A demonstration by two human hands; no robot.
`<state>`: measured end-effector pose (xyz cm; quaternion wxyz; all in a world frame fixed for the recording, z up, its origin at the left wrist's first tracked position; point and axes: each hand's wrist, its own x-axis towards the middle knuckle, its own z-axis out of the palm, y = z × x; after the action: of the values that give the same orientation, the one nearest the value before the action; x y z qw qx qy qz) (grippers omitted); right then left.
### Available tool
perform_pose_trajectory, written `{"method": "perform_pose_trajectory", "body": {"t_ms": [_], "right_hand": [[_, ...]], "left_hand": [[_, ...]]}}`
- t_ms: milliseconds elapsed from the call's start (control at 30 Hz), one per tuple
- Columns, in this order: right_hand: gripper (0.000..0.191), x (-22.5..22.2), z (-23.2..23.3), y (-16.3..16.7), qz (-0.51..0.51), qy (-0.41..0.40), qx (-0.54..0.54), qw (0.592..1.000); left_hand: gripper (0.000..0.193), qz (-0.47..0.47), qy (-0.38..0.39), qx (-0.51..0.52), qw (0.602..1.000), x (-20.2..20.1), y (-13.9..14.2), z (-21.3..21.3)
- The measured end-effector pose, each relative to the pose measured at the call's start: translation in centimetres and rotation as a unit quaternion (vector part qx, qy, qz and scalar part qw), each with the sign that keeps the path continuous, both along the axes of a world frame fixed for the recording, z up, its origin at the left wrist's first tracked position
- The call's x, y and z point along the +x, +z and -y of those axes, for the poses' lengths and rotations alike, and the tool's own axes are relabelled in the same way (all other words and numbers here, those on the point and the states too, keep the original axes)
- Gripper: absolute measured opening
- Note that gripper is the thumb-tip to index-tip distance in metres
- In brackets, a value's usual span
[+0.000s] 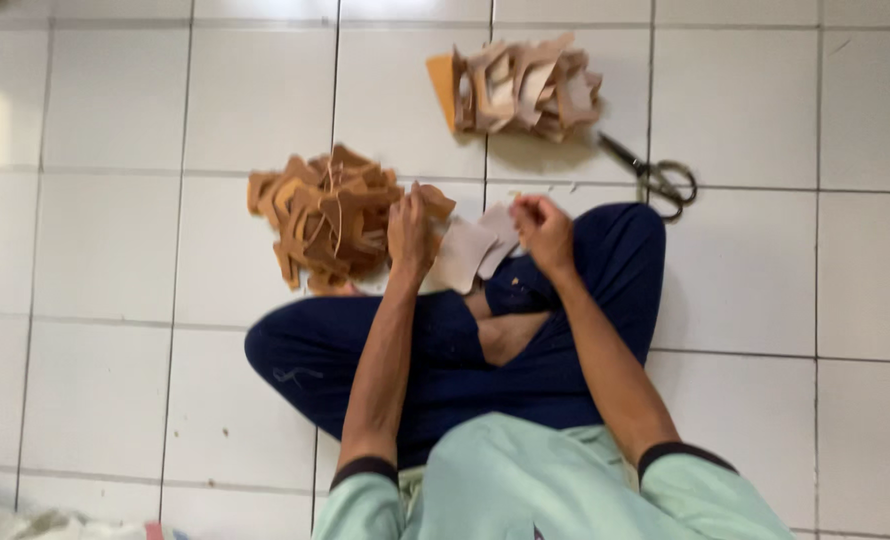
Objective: The person sits cross-legged on a tiled floor and sorts cut leather pieces one at a time, picking each piece from a pile, turning it over in both hands, and placing it into one of two piles on the floor. A pair of scissors lies beside the piles.
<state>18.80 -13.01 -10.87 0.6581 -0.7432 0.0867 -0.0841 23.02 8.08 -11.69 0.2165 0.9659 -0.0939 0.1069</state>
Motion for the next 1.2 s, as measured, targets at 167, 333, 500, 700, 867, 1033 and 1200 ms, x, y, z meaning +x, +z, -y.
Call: {"method": "perform_pose_trajectory", "body": {"t_ms": [167,333,500,700,867,1033,1200], "right_hand": [[0.053,-1.9,-2.0,2.0,0.076,0.084,0.057,0.992],[0.031,-3.4,-4.0,4.3,0.044,0.166,0.07,0.983],[0.024,-5.2,-3.8,6.0,0.103,0.145,-0.059,0.982],[0.023,-5.8,-2.9,7.4,0.059,0.181,0.042,0.981],[0.025,-5.4,-2.6,6.7,0.009,0.202,0.109,0.973],[0.028,-3.7,-3.0,4.0,-0.055,0.252,0.262,0.93],[0.038,-4.1,-3.9,2.6,-0.107,0.2,0.366,0.903]], "left_hand": [[0.062,0.093,-0.033,-0.213,0.972,-4.2,3.9,1.4],[0.047,-0.076,-0.054,-0.486,0.869,-9.3,6.0,1.8],[0.03,-0.07,-0.052,-0.59,0.802,-11.2,6.6,2.0],[0.035,-0.118,0.028,-0.573,0.811,-12.7,8.1,2.5],[0.047,-0.211,0.009,-0.671,0.71,-13.4,9.4,1.9],[0.046,-0.281,-0.04,-0.72,0.634,-14.2,8.5,1.6],[0.03,-0.24,-0.003,-0.837,0.492,-12.6,5.0,1.8]]}}
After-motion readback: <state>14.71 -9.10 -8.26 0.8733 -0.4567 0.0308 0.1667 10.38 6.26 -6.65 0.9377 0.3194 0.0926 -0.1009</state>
